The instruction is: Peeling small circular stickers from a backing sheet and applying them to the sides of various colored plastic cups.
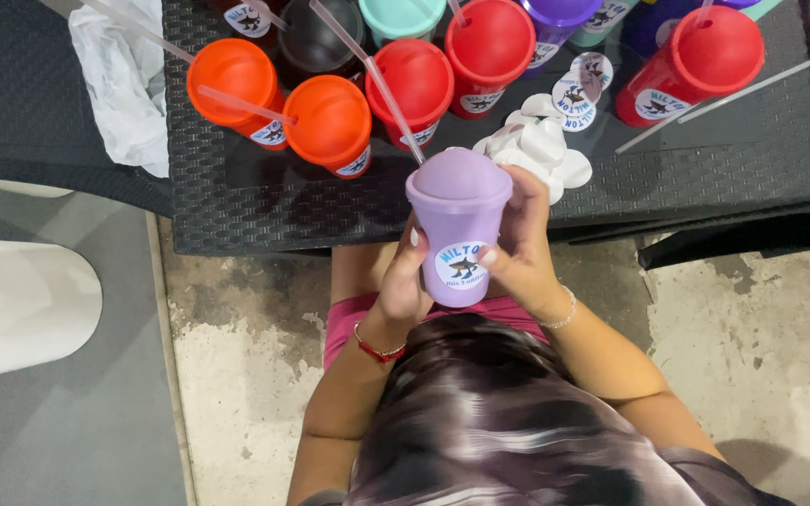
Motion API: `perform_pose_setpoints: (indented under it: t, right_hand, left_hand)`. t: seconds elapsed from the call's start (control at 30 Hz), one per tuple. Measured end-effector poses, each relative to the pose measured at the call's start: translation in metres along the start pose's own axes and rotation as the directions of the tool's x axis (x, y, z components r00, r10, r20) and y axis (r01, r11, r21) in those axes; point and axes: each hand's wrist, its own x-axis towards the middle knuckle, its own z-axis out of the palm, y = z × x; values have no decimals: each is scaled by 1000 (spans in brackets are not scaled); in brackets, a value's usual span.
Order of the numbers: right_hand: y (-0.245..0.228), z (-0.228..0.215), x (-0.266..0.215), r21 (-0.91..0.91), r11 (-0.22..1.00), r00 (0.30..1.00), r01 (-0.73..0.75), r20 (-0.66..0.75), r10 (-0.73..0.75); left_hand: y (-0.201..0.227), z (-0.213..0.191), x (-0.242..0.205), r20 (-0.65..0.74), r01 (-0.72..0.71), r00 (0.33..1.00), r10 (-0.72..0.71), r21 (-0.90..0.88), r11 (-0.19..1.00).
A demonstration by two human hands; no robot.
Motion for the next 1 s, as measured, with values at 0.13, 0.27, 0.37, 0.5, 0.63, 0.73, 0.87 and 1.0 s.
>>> perform_pose_setpoints:
  t: [0.13, 0.27, 0.37, 0.5, 0.63, 0.73, 0.87, 1.0]
  right_hand:
    - [1, 3, -4, -25, 997, 997, 69, 21, -68]
    - [15, -3, -10, 32, 996, 993, 78, 89, -81]
    - [15, -18, -12, 135, 991, 994, 22, 103, -36]
    - [-18, -24, -11, -101, 991, 979, 88, 193, -67]
    - [-71, -5, 12, -374, 828, 892, 417, 343, -294]
    - [-105, 1, 28, -435, 809, 850, 395, 507, -142]
    - [-152, 17, 84, -540, 718, 797, 440, 603, -34]
    - [-213, 20, 162, -683, 513, 826, 520, 556, -98]
  left_hand:
    - [-1, -11, 2, 36, 35, 999, -33, -51, 998]
    - [8, 1, 1, -61, -68, 996, 71, 44, 997]
    - [-19, -34, -6, 83, -138, 988, 128, 132, 982]
    - [-3, -69, -11, 398, -265, 917, -5, 620, 739]
    - [69, -26, -8, 238, -136, 953, -188, 890, 434]
    - [106, -15, 1, 384, -305, 900, -207, 893, 332]
    - [125, -6, 11, 531, -535, 844, -72, 842, -69]
    - [121, -39, 23, 583, -569, 735, 348, 808, -153]
